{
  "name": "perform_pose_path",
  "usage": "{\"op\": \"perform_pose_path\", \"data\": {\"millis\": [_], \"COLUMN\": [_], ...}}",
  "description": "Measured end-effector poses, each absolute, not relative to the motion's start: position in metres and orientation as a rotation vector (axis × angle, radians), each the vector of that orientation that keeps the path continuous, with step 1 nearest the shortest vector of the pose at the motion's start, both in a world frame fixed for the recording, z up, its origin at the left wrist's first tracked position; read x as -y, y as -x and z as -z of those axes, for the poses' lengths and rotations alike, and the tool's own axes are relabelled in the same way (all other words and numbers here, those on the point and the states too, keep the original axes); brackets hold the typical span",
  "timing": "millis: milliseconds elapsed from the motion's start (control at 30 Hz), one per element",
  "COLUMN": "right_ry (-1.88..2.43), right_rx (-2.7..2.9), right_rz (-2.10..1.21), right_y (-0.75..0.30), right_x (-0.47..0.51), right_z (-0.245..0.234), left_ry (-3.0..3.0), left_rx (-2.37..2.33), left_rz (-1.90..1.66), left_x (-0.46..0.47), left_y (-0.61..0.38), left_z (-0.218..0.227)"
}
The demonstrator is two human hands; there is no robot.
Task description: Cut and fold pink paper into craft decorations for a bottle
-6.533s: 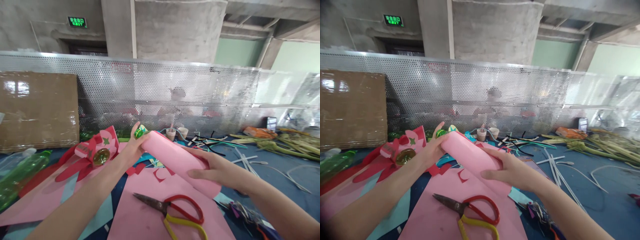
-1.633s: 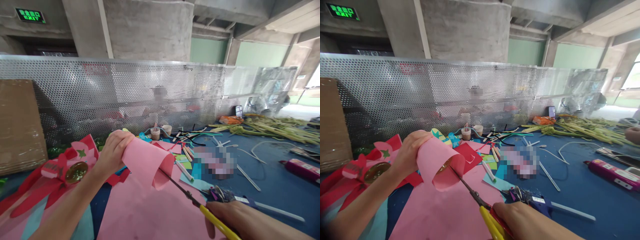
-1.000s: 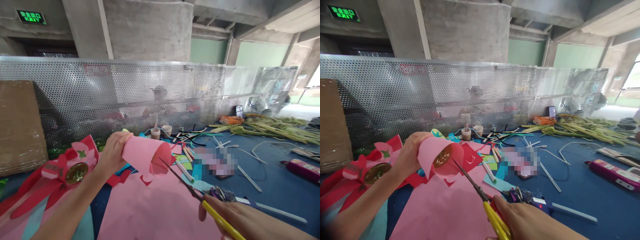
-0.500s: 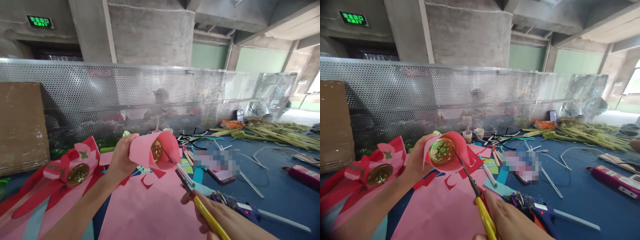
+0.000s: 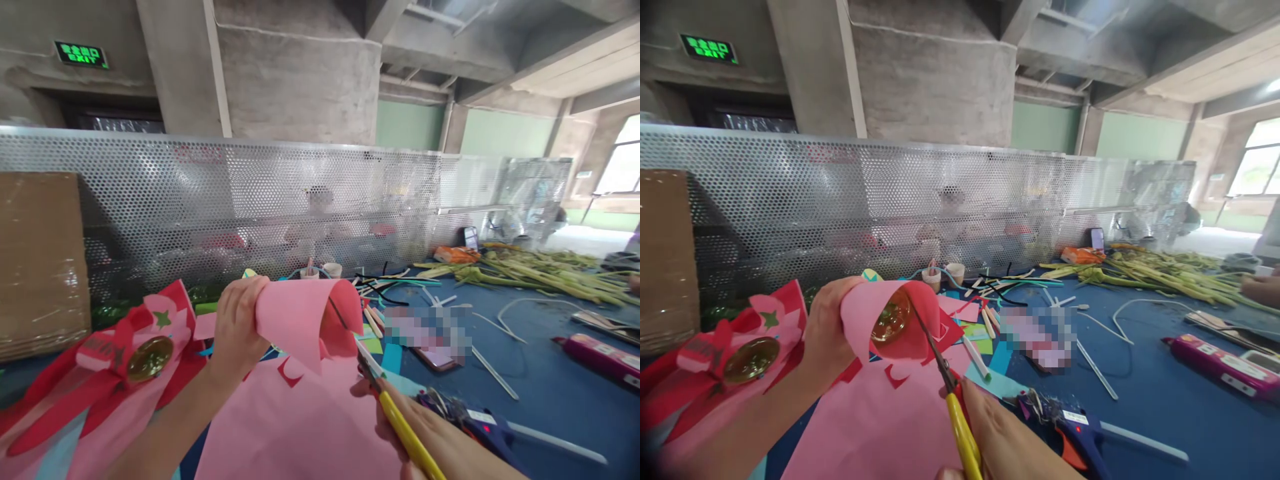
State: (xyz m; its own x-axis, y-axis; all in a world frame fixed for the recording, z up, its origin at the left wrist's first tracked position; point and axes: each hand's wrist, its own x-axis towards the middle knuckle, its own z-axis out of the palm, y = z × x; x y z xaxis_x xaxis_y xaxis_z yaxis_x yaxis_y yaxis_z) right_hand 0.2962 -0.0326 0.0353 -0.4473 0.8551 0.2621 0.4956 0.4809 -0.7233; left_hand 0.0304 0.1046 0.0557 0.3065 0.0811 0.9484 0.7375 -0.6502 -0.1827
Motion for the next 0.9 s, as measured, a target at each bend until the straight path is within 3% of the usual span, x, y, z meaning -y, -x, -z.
{"op": "perform_pose_path", "data": {"millis": [367,633,900], "right_ry": [1.058,0.969,1.256], "right_rx": [2.106,2.049,1.952], "right_rz": [-0.659,-0.568,-0.599], "right_y": [-0.289,-0.281,-0.275], "right_x": [0.024,0.019,0.027], "right_z": [-0.020,-0.023,-0.025], "left_ry": [2.074,2.007,1.986], "left_rx": [0.868,0.949,1.101], "left_rz": [1.591,1.544,1.609], "left_x": [-0.095,-0.086,-0.083], "left_y": [-0.050,-0.061,-0.068], "left_z": [-0.043,-0.037,-0.040]}}
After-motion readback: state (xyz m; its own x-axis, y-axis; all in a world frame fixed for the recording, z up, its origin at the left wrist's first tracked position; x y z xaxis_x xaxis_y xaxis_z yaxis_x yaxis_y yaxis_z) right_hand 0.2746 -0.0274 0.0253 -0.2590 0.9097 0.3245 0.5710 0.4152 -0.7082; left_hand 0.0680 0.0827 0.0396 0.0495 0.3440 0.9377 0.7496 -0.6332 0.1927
